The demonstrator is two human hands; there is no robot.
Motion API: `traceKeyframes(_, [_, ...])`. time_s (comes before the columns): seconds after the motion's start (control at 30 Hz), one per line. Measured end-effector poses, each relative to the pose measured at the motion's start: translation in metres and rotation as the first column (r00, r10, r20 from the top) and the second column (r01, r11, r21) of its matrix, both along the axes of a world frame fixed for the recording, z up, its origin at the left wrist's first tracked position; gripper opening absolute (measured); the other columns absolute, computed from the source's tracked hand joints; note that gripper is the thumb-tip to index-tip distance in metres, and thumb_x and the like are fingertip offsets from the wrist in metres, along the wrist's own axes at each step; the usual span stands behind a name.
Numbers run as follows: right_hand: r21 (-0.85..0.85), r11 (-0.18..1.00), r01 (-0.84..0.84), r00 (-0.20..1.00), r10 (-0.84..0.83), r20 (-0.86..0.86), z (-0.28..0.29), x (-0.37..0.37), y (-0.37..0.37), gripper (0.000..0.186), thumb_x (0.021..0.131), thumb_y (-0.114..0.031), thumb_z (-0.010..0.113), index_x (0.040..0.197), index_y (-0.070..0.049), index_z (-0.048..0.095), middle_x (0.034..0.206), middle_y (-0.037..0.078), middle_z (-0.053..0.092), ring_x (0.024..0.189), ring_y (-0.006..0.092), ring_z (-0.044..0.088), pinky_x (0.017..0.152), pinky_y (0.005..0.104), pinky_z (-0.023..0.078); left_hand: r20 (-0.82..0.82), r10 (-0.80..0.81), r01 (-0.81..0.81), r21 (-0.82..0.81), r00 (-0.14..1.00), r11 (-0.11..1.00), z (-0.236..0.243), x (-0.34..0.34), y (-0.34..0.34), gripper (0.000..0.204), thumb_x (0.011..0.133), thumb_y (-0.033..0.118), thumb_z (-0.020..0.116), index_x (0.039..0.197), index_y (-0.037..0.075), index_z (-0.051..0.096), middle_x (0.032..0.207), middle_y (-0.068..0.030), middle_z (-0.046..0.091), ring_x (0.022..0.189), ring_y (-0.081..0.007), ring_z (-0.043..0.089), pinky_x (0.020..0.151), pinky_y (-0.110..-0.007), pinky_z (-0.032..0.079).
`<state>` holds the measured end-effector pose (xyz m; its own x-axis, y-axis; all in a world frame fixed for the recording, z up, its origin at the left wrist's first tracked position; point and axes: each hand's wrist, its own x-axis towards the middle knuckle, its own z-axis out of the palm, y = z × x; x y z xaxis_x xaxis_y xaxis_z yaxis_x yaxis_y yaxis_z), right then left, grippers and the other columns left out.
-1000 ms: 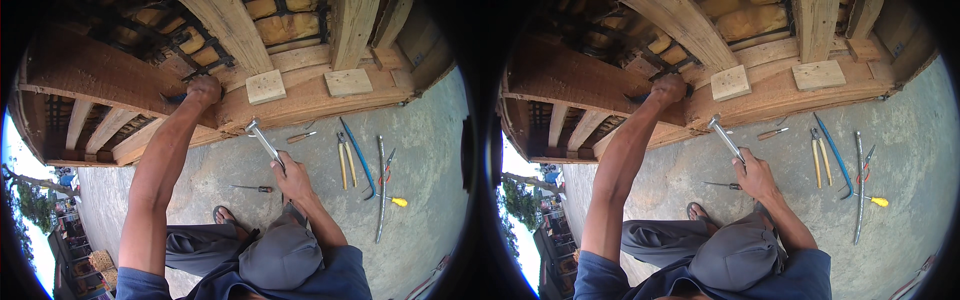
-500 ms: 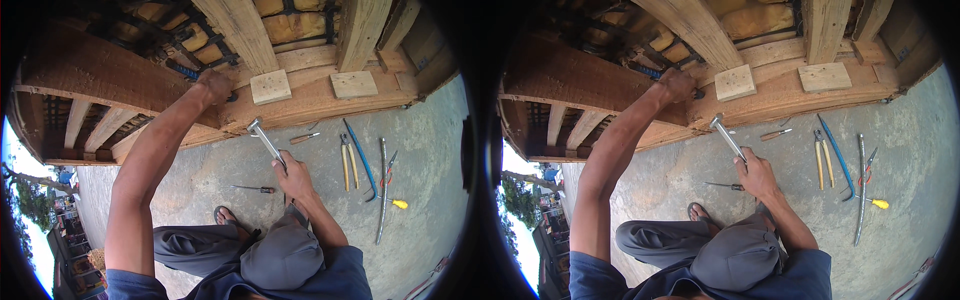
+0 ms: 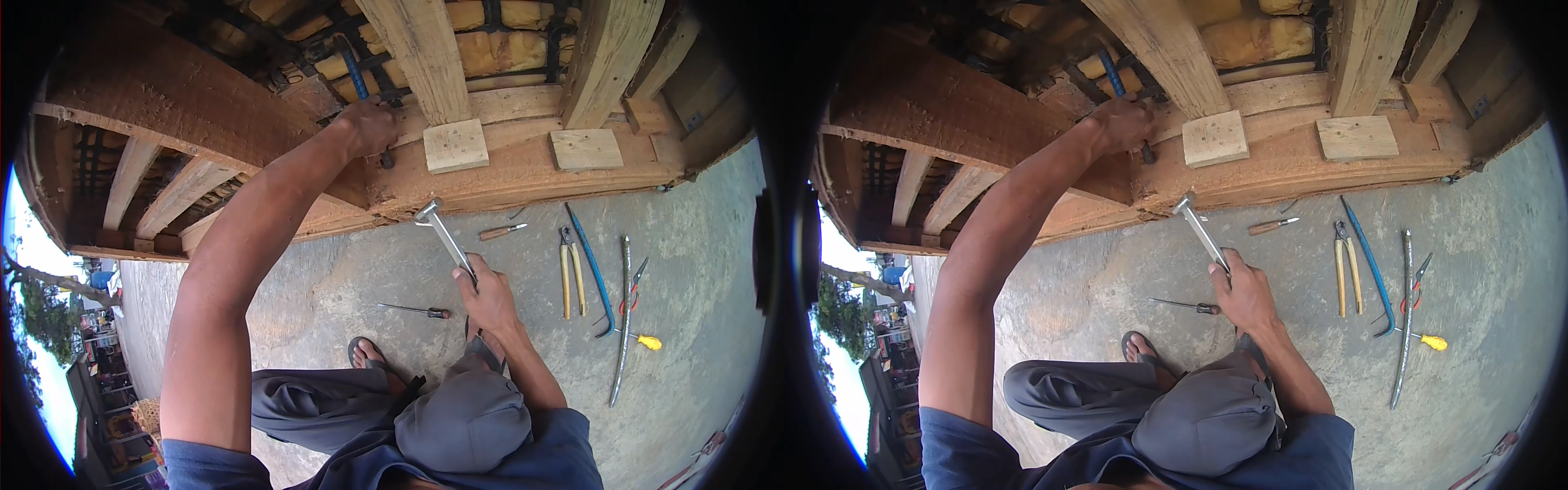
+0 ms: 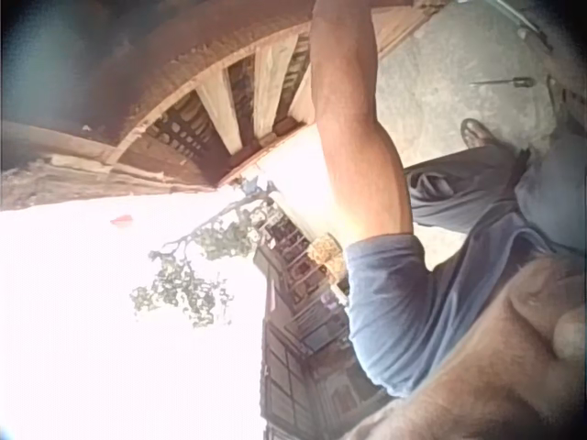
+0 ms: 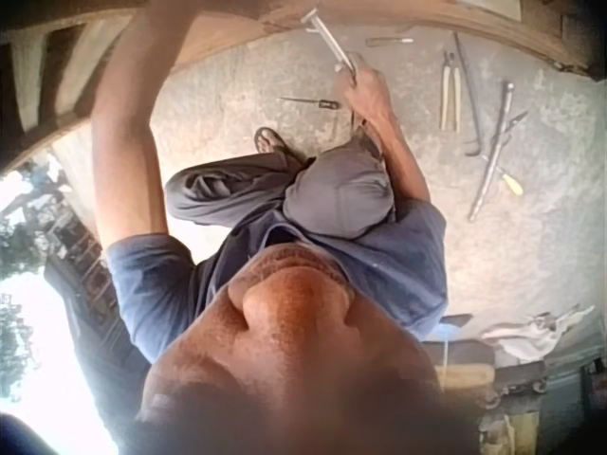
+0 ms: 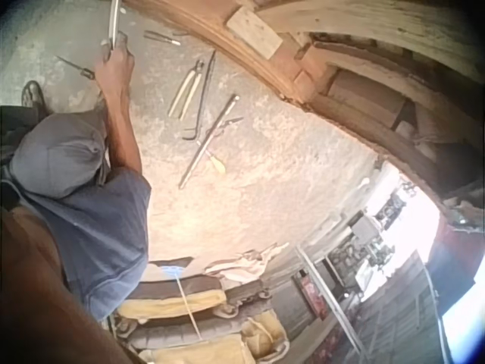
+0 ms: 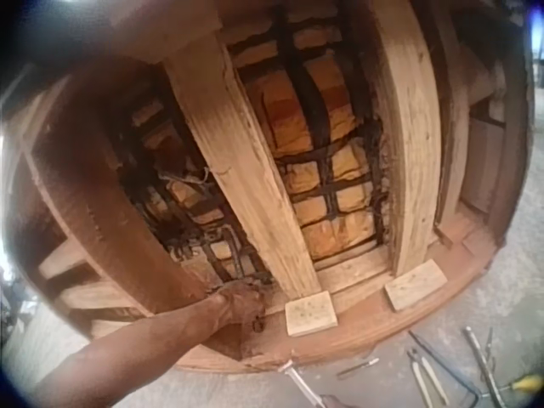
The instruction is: The person is repairing a wooden structure, likely a bed frame, by using a hammer and a crowbar to remove nails and adjust wooden planks. They repeatedly pry and hammer at the joints to disassemble or reposition the wood components.
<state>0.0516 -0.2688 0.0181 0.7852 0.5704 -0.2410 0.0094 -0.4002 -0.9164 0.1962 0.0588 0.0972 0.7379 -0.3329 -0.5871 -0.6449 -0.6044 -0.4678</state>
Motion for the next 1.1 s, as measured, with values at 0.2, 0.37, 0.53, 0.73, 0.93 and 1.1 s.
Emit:
traceKeyframes(0.2, [-0.035,0.999,-0.004,0.999,0.002,-0.054,-0.001,-0.002,0.002,0.024,0.098,-0.019,0.06,0.114,-0.001,0.06,0.067,0.021,0.063,0.063,0.04,0.068,0.059,0.047,0.05,-0.094,0.245,-0.24,0.059,0.965,0.969,0.003,-0.003,0.002,0.021,0.092,0.019,0.062,0.102,0.013,0.08,0.11,-0.008,0.076,0.107,-0.0284,0.071,0.094,-0.038,0.054])
traceKeyframes(0.37, [-0.041,0.999,-0.01,0.999,0.008,-0.041,-0.005,0.001,0.002,0.023,0.098,-0.019,0.06,0.113,-0.002,0.06,0.07,0.022,0.064,0.065,0.0422,0.068,0.06,0.0481,0.051,-0.114,0.301,-0.297,0.055,0.947,0.953,0.005,-0.004,-0.01,0.022,0.094,0.019,0.06,0.103,0.011,0.079,0.112,-0.0094,0.076,0.11,-0.0282,0.071,0.093,-0.04,0.056])
traceKeyframes(0.53, [-0.059,0.998,-0.014,0.999,0.011,-0.052,-0.01,0.002,0.002,0.028,0.098,-0.024,0.062,0.117,-0.004,0.062,0.074,0.02,0.065,0.066,0.0377,0.067,0.065,0.0441,0.051,-0.135,0.353,-0.352,0.031,0.926,0.935,-0.001,-0.015,0.006,0.023,0.094,0.017,0.059,0.105,0.011,0.079,0.114,-0.0099,0.076,0.11,-0.0287,0.071,0.09,-0.039,0.057])
traceKeyframes(0.73, [-0.087,0.994,-0.06,0.996,0.054,-0.07,-0.006,0.002,0.006,0.029,0.098,-0.023,0.059,0.12,-0.004,0.06,0.076,0.021,0.065,0.069,0.0411,0.068,0.066,0.0459,0.051,-0.078,0.369,-0.37,0.011,0.926,0.929,0.001,-0.026,0.003,0.023,0.093,0.014,0.058,0.102,0.01,0.079,0.109,-0.011,0.076,0.107,-0.0291,0.072,0.091,-0.04,0.056])
traceKeyframes(0.93, [-0.019,0.97,-0.241,0.921,0.234,0.312,-0.009,0.025,0.032,0.032,0.099,-0.018,0.057,0.126,0.0,0.056,0.096,0.027,0.067,0.08,0.0466,0.069,0.068,0.054,0.054,-0.084,0.382,-0.378,0.053,0.921,0.924,0.017,-0.028,-0.014,0.025,0.095,0.018,0.058,0.107,0.012,0.079,0.112,-0.0106,0.076,0.109,-0.0287,0.071,0.091,-0.04,0.056])
traceKeyframes(1.1, [-0.297,0.847,-0.441,0.643,0.529,0.553,0.0,0.086,0.059,0.036,0.099,-0.023,0.058,0.129,-0.002,0.056,0.103,0.023,0.065,0.082,0.0439,0.069,0.069,0.0533,0.055,0.045,0.374,-0.372,-0.062,0.926,0.926,0.007,-0.04,-0.003,0.021,0.089,0.011,0.059,0.092,0.01,0.08,0.1,-0.0107,0.077,0.099,-0.0273,0.073,0.096,-0.04,0.05])
